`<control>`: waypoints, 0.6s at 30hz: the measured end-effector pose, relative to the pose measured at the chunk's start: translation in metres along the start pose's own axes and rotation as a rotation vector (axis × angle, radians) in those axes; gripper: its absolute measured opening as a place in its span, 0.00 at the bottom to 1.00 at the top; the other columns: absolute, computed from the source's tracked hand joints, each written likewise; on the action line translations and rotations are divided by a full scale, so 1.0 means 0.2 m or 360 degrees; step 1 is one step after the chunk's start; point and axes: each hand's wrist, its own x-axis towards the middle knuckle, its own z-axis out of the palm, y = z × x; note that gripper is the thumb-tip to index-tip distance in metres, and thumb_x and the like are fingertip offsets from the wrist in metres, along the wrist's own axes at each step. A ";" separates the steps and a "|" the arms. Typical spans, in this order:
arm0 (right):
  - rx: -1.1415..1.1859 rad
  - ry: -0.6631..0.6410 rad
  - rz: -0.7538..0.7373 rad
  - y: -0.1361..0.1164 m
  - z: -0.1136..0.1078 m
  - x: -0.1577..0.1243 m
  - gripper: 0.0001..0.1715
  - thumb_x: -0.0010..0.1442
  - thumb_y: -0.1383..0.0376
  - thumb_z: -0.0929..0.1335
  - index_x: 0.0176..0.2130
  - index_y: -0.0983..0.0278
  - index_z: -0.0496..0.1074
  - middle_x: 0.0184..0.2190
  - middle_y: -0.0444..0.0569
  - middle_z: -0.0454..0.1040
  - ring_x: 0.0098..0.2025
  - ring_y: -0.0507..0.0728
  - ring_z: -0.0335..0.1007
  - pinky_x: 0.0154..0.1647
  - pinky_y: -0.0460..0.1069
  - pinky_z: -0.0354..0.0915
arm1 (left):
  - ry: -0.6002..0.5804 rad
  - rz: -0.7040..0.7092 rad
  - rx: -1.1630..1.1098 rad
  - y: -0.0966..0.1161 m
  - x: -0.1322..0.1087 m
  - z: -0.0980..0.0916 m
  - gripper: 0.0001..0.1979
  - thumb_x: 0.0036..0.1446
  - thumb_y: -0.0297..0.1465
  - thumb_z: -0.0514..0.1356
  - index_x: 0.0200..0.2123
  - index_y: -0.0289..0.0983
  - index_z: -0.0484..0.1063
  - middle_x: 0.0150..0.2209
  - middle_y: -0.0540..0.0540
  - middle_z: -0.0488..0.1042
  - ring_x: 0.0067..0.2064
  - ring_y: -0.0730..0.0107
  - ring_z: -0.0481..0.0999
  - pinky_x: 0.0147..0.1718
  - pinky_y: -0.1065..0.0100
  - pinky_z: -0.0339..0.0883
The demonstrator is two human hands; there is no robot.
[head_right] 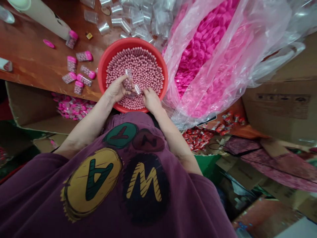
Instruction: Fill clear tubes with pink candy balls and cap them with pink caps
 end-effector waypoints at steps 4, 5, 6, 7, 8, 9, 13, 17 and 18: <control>-0.0121 -0.0051 -0.0048 -0.07 0.03 0.07 0.30 0.73 0.65 0.67 0.70 0.70 0.69 0.64 0.68 0.71 0.61 0.71 0.75 0.67 0.67 0.75 | 0.0086 0.0062 -0.0025 -0.03 0.02 -0.03 0.30 0.69 0.59 0.63 0.57 0.40 0.76 0.38 0.40 0.84 0.44 0.52 0.87 0.38 0.61 0.78; -0.0154 -0.0053 -0.0062 -0.08 0.04 0.09 0.30 0.73 0.64 0.67 0.70 0.70 0.69 0.64 0.67 0.71 0.61 0.72 0.75 0.66 0.67 0.75 | 0.0096 0.0065 -0.0042 -0.03 0.01 -0.04 0.31 0.70 0.60 0.62 0.57 0.40 0.75 0.39 0.39 0.84 0.45 0.52 0.87 0.39 0.60 0.79; -0.0185 -0.0059 -0.0075 -0.09 0.05 0.12 0.28 0.74 0.64 0.67 0.69 0.69 0.70 0.63 0.67 0.72 0.60 0.72 0.76 0.66 0.67 0.75 | 0.0096 0.0064 -0.0059 -0.04 0.01 -0.04 0.31 0.71 0.61 0.60 0.57 0.40 0.75 0.40 0.39 0.84 0.45 0.51 0.86 0.40 0.59 0.79; -0.0201 -0.0066 -0.0083 -0.09 0.05 0.14 0.27 0.74 0.64 0.66 0.68 0.69 0.71 0.61 0.66 0.74 0.60 0.72 0.76 0.66 0.66 0.75 | 0.0086 0.0058 -0.0075 -0.04 -0.01 -0.04 0.32 0.71 0.62 0.59 0.57 0.40 0.75 0.40 0.38 0.84 0.46 0.51 0.86 0.40 0.59 0.79; -0.0193 -0.0079 -0.0093 -0.08 0.06 0.16 0.26 0.74 0.65 0.66 0.67 0.69 0.72 0.60 0.66 0.75 0.60 0.71 0.76 0.65 0.66 0.75 | 0.0070 0.0055 -0.0089 -0.04 -0.02 -0.04 0.33 0.71 0.63 0.58 0.57 0.40 0.75 0.41 0.38 0.84 0.47 0.50 0.86 0.40 0.58 0.80; -0.0155 -0.0092 -0.0110 -0.07 0.07 0.18 0.25 0.74 0.64 0.66 0.67 0.69 0.72 0.59 0.65 0.76 0.59 0.70 0.76 0.65 0.65 0.75 | 0.0048 0.0053 -0.0097 -0.04 -0.04 -0.03 0.34 0.70 0.64 0.57 0.57 0.40 0.75 0.41 0.38 0.84 0.48 0.49 0.86 0.41 0.57 0.80; 0.0169 -0.0022 -0.0275 -0.01 0.08 0.16 0.27 0.72 0.60 0.69 0.65 0.68 0.74 0.58 0.63 0.77 0.59 0.67 0.77 0.66 0.62 0.75 | -0.0047 0.0052 -0.0087 -0.01 -0.10 -0.02 0.32 0.68 0.62 0.61 0.56 0.41 0.74 0.42 0.38 0.83 0.50 0.47 0.86 0.41 0.57 0.80; 0.0366 0.0467 -0.0220 0.15 -0.01 0.07 0.21 0.74 0.56 0.66 0.58 0.63 0.78 0.54 0.59 0.81 0.56 0.65 0.78 0.64 0.64 0.75 | -0.0206 -0.0006 -0.0054 -0.02 -0.11 0.00 0.17 0.66 0.45 0.64 0.46 0.38 0.76 0.36 0.42 0.82 0.40 0.60 0.84 0.31 0.69 0.73; 0.0398 0.0620 -0.0137 0.21 -0.04 0.05 0.21 0.75 0.55 0.65 0.57 0.62 0.78 0.53 0.58 0.82 0.55 0.64 0.79 0.63 0.64 0.76 | -0.0231 -0.0009 -0.0045 -0.02 -0.11 0.01 0.13 0.63 0.41 0.64 0.43 0.37 0.76 0.35 0.43 0.81 0.37 0.64 0.83 0.28 0.71 0.70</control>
